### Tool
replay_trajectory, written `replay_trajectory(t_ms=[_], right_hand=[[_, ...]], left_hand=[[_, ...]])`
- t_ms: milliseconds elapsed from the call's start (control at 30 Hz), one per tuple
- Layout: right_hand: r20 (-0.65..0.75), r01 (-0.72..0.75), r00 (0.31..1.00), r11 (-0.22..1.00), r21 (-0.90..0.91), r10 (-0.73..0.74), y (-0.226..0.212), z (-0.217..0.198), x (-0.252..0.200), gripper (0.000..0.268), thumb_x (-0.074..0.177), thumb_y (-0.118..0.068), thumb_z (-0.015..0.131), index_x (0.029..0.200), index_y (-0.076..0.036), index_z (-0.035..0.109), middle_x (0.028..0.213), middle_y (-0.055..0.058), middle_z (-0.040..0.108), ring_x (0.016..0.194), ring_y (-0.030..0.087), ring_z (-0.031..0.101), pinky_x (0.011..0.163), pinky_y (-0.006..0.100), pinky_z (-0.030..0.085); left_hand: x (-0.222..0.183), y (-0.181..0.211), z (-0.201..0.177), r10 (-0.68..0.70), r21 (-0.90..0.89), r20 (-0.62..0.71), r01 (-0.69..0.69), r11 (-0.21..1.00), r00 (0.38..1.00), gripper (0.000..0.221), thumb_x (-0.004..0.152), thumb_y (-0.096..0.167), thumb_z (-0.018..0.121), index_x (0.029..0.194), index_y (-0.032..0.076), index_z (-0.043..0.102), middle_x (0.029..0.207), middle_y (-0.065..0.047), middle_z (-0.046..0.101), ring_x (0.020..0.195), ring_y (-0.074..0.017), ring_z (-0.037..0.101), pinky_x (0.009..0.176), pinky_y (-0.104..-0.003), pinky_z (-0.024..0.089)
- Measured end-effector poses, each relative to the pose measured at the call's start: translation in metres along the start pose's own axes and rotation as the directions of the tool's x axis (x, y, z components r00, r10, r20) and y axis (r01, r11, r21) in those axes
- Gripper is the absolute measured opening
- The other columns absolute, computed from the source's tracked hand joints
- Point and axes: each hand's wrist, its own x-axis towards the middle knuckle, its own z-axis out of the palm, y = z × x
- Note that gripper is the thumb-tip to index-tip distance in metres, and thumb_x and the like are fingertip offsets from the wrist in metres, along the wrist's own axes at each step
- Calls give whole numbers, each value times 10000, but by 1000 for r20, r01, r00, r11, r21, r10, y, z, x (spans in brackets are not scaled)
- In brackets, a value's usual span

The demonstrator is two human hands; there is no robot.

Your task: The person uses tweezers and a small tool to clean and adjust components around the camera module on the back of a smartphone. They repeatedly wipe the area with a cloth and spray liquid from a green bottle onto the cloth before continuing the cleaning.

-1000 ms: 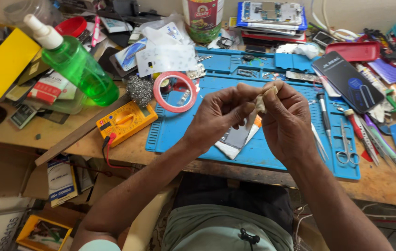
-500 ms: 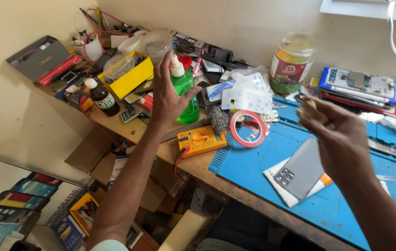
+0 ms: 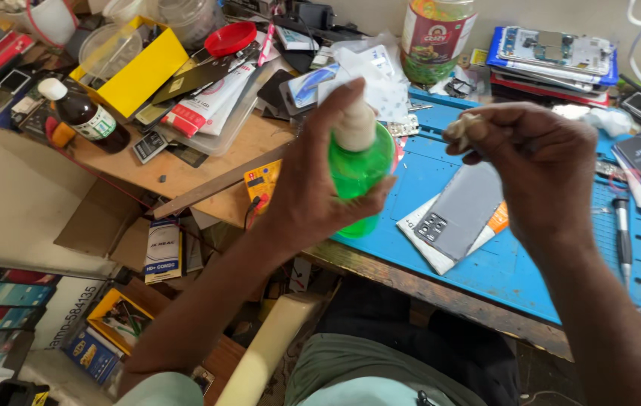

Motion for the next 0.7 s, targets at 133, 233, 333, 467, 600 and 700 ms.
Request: replay_trajectory(t_ms=[133,233,333,467,600,700], right_hand=[[-18,201,974,900,-387,-226,-30,16,8,103,1017,-68,735,1058,19,771,961,89,746,910,155,664,765,256,529],[-98,46,993,975,-217,-69,-50,34,31,165,945,-108,757,1075,-12,788,874,45,772,765,89,660,693,229,542],[-73,-82,994,995,-51,78,-36,50,33,200,914,-125,744,1076,-17,785,852,16,786,714,45,676,654,205,570],[-47,-98,994,995,-8,97,-11,64,37,193,928,-121,745,1082,-16,794,822,35,760,707,48,635,631,213,535],[-8,22,1000,999,-47,-22,-10,70,32,181,942,-93,733,1096,-14,784,917,41,722,797,68,636,691,226,531],[-37,60,998,998,-16,-60,-15,74,25,195,919,-71,750,1103,-20,787,970,47,725,856,87,640,727,241,528]], left_hand=[[13,15,34,-127,97,20,125,987,992,887,881,347,852,1554,64,349,1374,-232,577,1247,-401,627,1073,-463,538],[22,13,28,-46,75,-60,51,996,997,877,888,310,828,1561,58,325,1406,-248,579,1276,-421,637,1096,-484,547],[11,3,34,-66,48,-71,70,996,995,895,870,312,852,1541,49,320,1394,-253,583,1257,-426,648,1064,-488,559],[4,-7,42,-59,39,-116,64,997,991,917,843,310,893,1515,46,327,1387,-242,591,1258,-413,660,1053,-484,566],[4,-5,46,-56,45,-174,65,997,983,878,838,274,896,1497,59,357,1380,-226,605,1265,-395,668,1062,-471,573],[5,-5,53,-86,-9,-222,86,996,971,840,829,239,890,1481,67,388,1370,-201,628,1258,-365,685,1065,-457,583]])
